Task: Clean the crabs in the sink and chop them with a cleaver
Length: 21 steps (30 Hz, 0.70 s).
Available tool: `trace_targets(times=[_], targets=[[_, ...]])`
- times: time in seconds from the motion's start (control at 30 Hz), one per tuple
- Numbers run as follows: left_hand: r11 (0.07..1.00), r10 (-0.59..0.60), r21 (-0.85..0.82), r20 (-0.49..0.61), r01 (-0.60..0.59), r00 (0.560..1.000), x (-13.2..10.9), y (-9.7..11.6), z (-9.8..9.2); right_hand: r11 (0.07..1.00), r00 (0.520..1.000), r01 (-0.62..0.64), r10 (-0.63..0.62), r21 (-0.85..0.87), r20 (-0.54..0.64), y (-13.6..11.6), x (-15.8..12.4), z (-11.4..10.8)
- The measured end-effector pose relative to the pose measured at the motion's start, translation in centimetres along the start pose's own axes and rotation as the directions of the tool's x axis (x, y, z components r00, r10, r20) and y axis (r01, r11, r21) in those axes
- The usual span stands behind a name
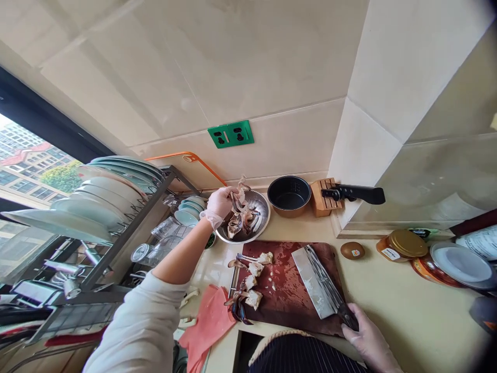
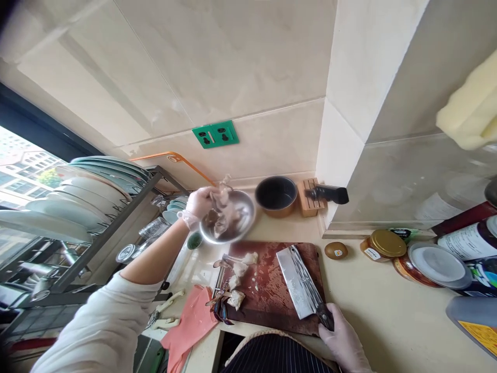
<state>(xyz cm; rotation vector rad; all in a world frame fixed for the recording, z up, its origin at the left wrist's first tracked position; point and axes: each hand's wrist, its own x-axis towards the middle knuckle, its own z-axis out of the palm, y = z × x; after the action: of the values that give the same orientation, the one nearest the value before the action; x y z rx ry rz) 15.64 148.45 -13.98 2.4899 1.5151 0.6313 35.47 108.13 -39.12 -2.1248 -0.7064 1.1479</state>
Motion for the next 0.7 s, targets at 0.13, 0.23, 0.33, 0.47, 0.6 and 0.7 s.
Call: trace_targets(times=[0.13,0.23,0.33,0.47,0.6,0.7], targets=[[0.986,0.166,-0.027,0.013,-0.165,0.986,-0.9,3.2,-0.9,0.999,0.999,-0.014,0.015,0.033,-0.042,1.0,-0.6,-1.4],[0.951,0.308,-0.056,0.045,-0.305,0.95,-2.0,6.3,-1.1,0.998,0.997,-0.021,0.025,0.052,-0.076,2.1,-1.3,-3.0],[0.883,0.47,-0.063,0.15,-0.466,0.87,-3.2,9.7,-0.3,0.997,0.997,-0.033,0.038,0.077,-0.065,2.9,-2.3,-4.7],[0.795,0.581,0.015,0.271,-0.607,0.768,-4.6,13.8,2.1,0.991,0.996,-0.052,0.06,0.124,-0.064,3.1,-3.5,-6.6],[0.744,0.625,0.102,0.242,-0.66,0.742,-4.7,16.0,3.2,0.952,0.995,-0.033,0.06,0.305,-0.08,3.0,-4.0,-8.3],[0.768,0.631,0.03,0.136,-0.64,0.764,-4.0,15.8,2.4,0.916,0.993,-0.041,0.083,0.399,-0.088,3.2,-3.9,-9.3]])
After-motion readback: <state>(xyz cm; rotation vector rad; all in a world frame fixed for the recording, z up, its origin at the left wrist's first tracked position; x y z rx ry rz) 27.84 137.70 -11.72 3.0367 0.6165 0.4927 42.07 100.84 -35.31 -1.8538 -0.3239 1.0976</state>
